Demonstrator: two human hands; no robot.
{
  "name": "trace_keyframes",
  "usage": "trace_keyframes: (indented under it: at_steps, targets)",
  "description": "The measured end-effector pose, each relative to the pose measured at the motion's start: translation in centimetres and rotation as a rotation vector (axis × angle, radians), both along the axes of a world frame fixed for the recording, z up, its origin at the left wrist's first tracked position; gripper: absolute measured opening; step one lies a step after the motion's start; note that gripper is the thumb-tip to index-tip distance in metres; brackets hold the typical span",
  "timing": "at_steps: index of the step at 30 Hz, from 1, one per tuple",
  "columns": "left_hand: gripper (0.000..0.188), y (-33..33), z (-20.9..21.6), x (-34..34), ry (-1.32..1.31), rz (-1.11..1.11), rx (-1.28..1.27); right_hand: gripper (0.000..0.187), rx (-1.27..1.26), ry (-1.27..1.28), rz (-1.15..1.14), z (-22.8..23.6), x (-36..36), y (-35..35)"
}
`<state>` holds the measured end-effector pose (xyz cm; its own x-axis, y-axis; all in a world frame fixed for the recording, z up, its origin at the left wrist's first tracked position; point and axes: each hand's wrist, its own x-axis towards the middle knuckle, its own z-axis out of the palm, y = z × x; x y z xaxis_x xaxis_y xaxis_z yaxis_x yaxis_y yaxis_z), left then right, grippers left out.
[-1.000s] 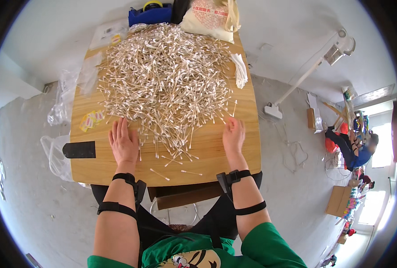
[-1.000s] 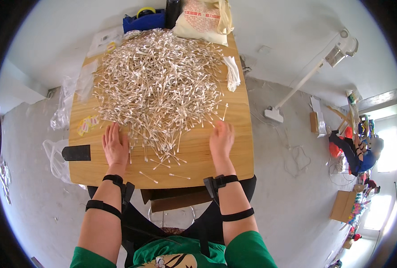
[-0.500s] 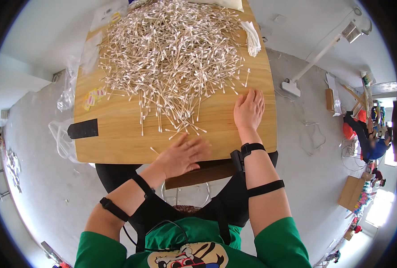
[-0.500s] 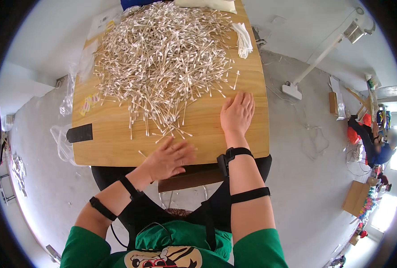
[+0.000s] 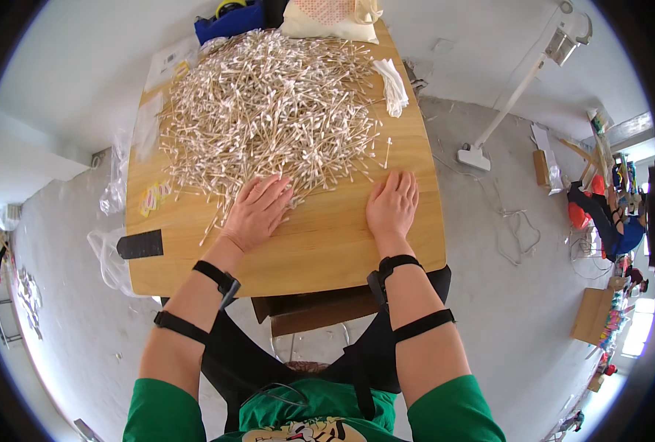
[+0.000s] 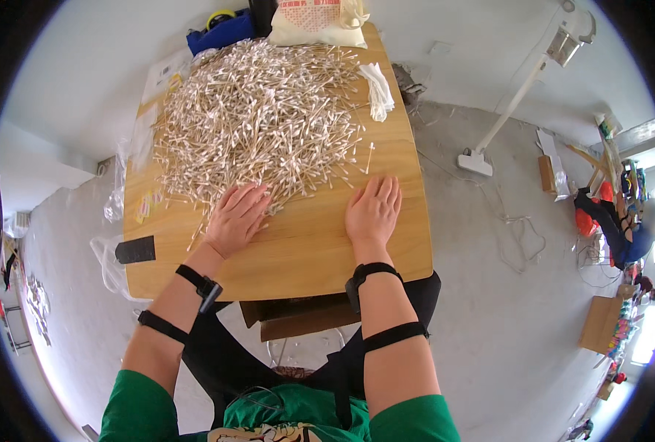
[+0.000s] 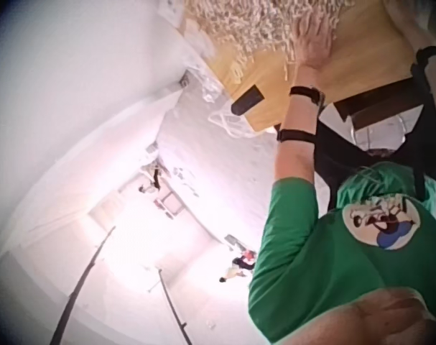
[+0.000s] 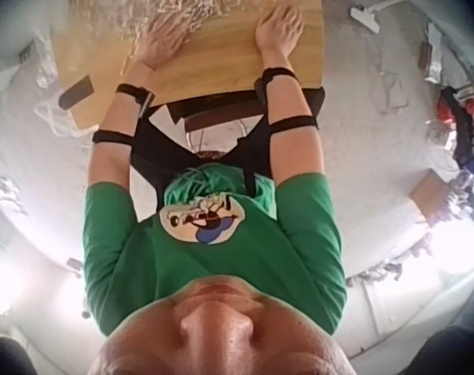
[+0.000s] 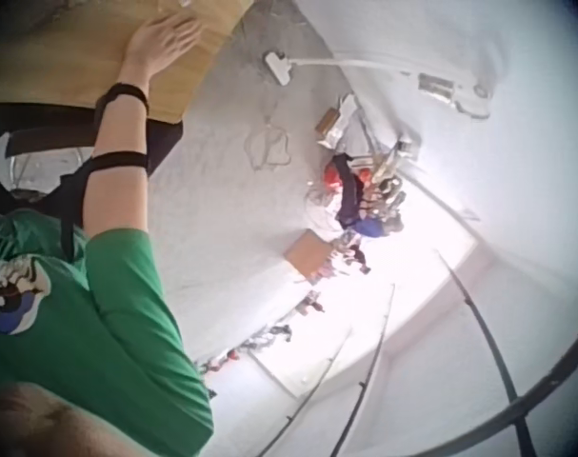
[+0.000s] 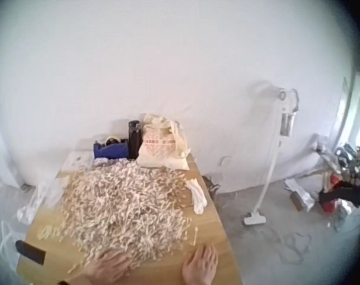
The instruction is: Sorting and organizing a large pile of cotton swabs on a wooden table.
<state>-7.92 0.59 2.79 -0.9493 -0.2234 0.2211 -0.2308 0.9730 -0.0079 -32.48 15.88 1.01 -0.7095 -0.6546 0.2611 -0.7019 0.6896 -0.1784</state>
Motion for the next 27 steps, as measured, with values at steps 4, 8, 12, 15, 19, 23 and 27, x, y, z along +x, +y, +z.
trace_keyframes:
  at_steps: [4, 8, 12, 15, 19, 23, 27]
  targets:
    - [0.054, 1.1, 1.1, -4.5, 0.11, 0.114, 0.289, 0.042, 0.033, -0.033, -0.002, 0.7, 0.1, 0.0]
    - [0.054, 2.2, 2.9, -10.6, -0.018, 0.303, 0.268, 0.042, 0.025, -0.055, -0.016, 0.6, 0.0, 0.2]
    - [0.046, 0.4, 3.3, -13.4, -0.151, 0.429, 0.307, 0.044, 0.029, -0.061, -0.006, 0.5, 0.0, 0.0]
    - [0.03, -2.3, 2.3, -13.0, -0.016, 0.383, 0.347, 0.045, 0.044, -0.062, -0.002, 0.4, 0.1, 0.1]
    - [0.015, -4.9, 2.7, -10.6, 0.333, 0.401, 0.498, 0.045, 0.043, -0.055, 0.006, 0.5, 0.1, -0.1]
    - [0.021, -5.4, 5.8, -7.3, 0.346, 0.676, 0.869, 0.044, 0.047, -0.038, 0.007, 0.5, -0.2, 0.2]
    - [0.038, -6.3, 4.4, -2.5, 0.443, 0.847, 1.047, 0.042, 0.028, -0.023, 0.008, 0.2, -0.1, -0.2]
